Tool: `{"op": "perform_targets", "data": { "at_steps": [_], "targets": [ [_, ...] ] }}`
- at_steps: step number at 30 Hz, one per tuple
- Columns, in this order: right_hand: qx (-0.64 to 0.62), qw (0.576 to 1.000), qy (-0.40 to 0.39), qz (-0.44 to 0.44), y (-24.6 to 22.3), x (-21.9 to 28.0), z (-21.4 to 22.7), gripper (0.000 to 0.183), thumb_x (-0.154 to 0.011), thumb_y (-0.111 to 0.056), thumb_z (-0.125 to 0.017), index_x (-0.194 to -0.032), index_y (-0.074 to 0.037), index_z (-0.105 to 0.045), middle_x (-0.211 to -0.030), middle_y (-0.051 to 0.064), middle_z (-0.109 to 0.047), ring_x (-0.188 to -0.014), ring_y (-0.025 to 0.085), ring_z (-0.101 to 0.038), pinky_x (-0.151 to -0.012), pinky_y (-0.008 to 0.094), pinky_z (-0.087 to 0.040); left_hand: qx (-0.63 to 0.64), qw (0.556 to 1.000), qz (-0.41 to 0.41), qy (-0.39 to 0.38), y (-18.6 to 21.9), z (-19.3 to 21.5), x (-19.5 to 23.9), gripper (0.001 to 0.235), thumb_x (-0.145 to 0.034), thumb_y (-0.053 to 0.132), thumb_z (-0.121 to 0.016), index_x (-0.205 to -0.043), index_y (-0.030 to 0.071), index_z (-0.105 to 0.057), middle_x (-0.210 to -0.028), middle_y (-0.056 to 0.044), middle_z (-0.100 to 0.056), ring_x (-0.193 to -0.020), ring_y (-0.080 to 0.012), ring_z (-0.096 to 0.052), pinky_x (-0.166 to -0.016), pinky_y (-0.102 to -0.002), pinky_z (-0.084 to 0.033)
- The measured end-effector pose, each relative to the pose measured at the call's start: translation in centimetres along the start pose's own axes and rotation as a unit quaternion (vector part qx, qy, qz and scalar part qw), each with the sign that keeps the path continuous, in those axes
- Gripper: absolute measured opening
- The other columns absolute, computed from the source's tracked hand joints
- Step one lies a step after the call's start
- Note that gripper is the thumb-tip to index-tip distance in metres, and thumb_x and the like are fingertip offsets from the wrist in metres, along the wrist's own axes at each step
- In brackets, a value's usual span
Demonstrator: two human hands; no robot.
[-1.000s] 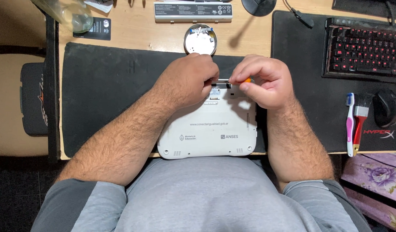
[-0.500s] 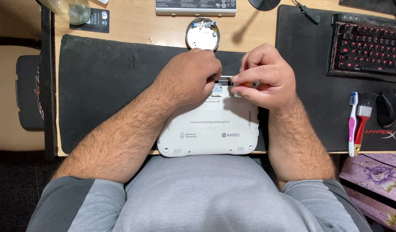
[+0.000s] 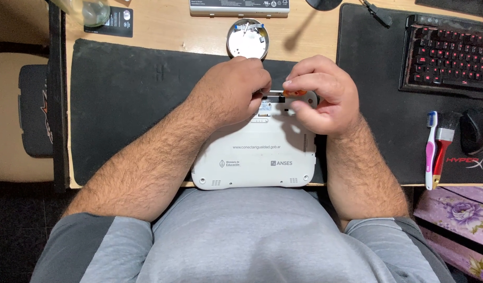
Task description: The person uses a screwdriver to unscrew multiple screws from the back panel of a white laptop resting on their lap. They remove each screw and place it into a small round container on the desk.
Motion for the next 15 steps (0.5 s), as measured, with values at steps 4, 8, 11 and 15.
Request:
{"op": "perform_targets", "data": {
  "at_steps": [4, 8, 11, 15],
  "targets": [
    [0.027, 0.999, 0.003, -0.023, -0.28, -0.07, -0.24, 0.022, -0.084, 0.009, -0.084, -0.103, 0.0, -0.079, -0.093, 0.016, -0.065, -0.072, 0.022, -0.063, -0.068, 0.036, -0.055, -0.001, 1.0, -0.001, 0.0, -0.01, -0.09, -0.01, 0.005, -0.094, 0.011, -0.07, -0.092, 0.016, -0.068, -0.084, -0.004, -0.061, -0.088, -0.0224, -0.069, -0.073, -0.036, -0.058],
    [0.047, 0.997, 0.015, -0.052, -0.51, 0.01, -0.36, 0.028, -0.082, 0.014, -0.084, -0.105, -0.001, -0.079, -0.092, 0.016, -0.067, -0.074, 0.025, -0.065, -0.069, 0.037, -0.056, -0.002, 1.0, -0.005, 0.007, -0.05, -0.25, 0.05, 0.004, -0.094, 0.012, -0.07, -0.093, 0.015, -0.068, -0.084, -0.004, -0.061, -0.088, -0.022, -0.069, -0.073, -0.036, -0.059],
    [0.075, 0.996, 0.01, -0.036, -0.87, -0.34, -0.3, 0.032, -0.08, 0.017, -0.081, -0.107, 0.0, -0.078, -0.092, 0.018, -0.069, -0.076, 0.029, -0.066, -0.071, 0.041, -0.056, -0.002, 1.0, -0.005, 0.008, 0.0, -0.21, 0.1, 0.004, -0.094, 0.012, -0.07, -0.093, 0.015, -0.068, -0.084, -0.004, -0.062, -0.088, -0.0218, -0.069, -0.073, -0.036, -0.059],
    [0.091, 0.995, -0.01, -0.039, -0.83, 0.11, -0.08, 0.042, -0.08, 0.017, -0.078, -0.117, -0.002, -0.078, -0.094, 0.017, -0.07, -0.075, 0.029, -0.066, -0.071, 0.043, -0.056, 0.001, 1.0, -0.003, 0.006, 0.01, -0.18, 0.03, 0.004, -0.094, 0.012, -0.071, -0.093, 0.014, -0.068, -0.084, -0.005, -0.062, -0.088, -0.0226, -0.069, -0.074, -0.036, -0.059]
  ]
}}
Point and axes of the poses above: each hand's wrist, its own x-axis away from the middle knuckle, its own z-axis out of the back of the hand, y = z × x, the point moved 1 cm from there along -x, towards the middle knuckle
